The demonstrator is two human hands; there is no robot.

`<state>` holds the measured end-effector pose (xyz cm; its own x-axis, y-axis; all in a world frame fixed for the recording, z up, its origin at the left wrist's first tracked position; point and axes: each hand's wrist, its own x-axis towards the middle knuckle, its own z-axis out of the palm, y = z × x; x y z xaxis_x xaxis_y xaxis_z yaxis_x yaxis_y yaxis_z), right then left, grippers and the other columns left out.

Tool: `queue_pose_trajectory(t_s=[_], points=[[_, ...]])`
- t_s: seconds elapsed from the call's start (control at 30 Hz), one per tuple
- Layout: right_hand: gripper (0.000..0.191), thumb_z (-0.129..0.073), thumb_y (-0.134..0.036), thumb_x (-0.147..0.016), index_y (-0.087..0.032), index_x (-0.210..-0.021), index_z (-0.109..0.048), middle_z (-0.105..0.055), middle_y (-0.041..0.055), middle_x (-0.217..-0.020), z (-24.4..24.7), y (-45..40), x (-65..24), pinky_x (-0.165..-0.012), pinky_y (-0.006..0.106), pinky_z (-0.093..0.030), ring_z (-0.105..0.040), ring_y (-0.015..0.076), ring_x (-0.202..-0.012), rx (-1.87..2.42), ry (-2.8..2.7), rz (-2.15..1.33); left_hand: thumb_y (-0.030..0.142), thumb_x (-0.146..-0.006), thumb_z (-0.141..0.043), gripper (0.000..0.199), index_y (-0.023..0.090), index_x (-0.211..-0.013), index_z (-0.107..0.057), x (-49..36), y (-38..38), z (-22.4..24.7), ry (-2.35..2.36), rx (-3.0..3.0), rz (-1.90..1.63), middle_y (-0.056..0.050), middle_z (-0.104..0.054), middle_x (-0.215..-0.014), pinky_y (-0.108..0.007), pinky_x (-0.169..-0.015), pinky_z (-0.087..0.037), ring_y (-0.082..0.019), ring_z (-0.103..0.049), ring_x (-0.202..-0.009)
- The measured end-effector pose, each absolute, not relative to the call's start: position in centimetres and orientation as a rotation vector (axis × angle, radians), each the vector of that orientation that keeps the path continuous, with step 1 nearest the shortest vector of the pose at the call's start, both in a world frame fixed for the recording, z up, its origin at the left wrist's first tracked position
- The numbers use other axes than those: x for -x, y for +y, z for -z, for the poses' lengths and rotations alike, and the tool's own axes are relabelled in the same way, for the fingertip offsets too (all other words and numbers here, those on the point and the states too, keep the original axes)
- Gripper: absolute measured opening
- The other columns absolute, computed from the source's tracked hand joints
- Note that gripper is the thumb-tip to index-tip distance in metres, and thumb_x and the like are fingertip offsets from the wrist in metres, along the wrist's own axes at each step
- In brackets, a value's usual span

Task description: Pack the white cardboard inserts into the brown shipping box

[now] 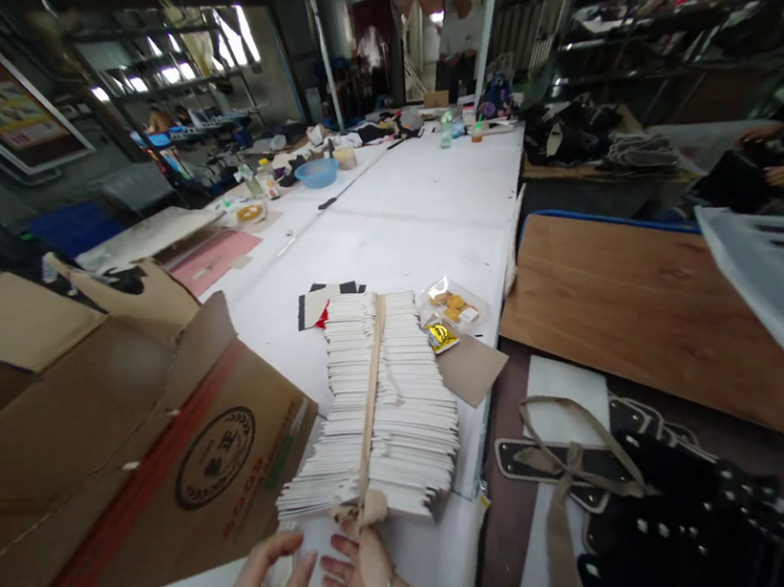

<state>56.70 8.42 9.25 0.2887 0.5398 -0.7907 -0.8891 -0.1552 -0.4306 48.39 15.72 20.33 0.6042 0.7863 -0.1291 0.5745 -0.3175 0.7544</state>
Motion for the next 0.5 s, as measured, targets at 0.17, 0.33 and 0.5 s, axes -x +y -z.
queue_pose_trajectory(t_s=[0.17, 0.33, 0.5], points=[[0.043, -0.071, -0.05, -0.056, -0.019, -0.082, -0.057, -0.066, 0.0039, -0.076, -10.9, 1.7, -57.6, -0.057, 0.025, -0.046, -0.061, 0.0137, -0.058, 1.163, 0.514, -1.257, 0.071, -0.064, -0.059, 0.074, 0.02, -0.117, -0.05, -48.4, 12.6, -15.2, 1.09, -1.602, -0.125, -0.012, -0.06, -0.124, -0.039, -0.095, -0.049, -0.026, -0.061, -0.107], [0.047, -0.078, -0.046, -0.05, -0.018, -0.08, -0.057, -0.064, 0.0017, -0.068, -12.0, -2.2, -59.1, -0.05, 0.021, -0.042, -0.059, 0.0112, -0.051, 1.294, 0.466, -1.135, 0.07, -0.073, -0.051, 0.069, 0.015, -0.114, -0.052, -52.7, 12.0, -12.0, 1.01, -1.519, 0.042, -0.012, -0.067, -0.106, -0.033, -0.065, -0.054, -0.02, -0.067, -0.076], [0.048, -0.082, -0.04, -0.049, -0.019, -0.084, -0.057, -0.062, -0.0017, -0.072, -12.2, -1.2, -59.8, -0.039, 0.02, -0.039, -0.057, 0.01, -0.046, 1.427, 0.403, -1.018, 0.048, -0.089, -0.05, 0.033, 0.017, -0.097, -0.059, -53.4, 12.6, -11.6, 0.986, -1.63, 0.101, 0.002, -0.062, -0.072, -0.03, -0.065, -0.052, -0.011, -0.058, -0.062]])
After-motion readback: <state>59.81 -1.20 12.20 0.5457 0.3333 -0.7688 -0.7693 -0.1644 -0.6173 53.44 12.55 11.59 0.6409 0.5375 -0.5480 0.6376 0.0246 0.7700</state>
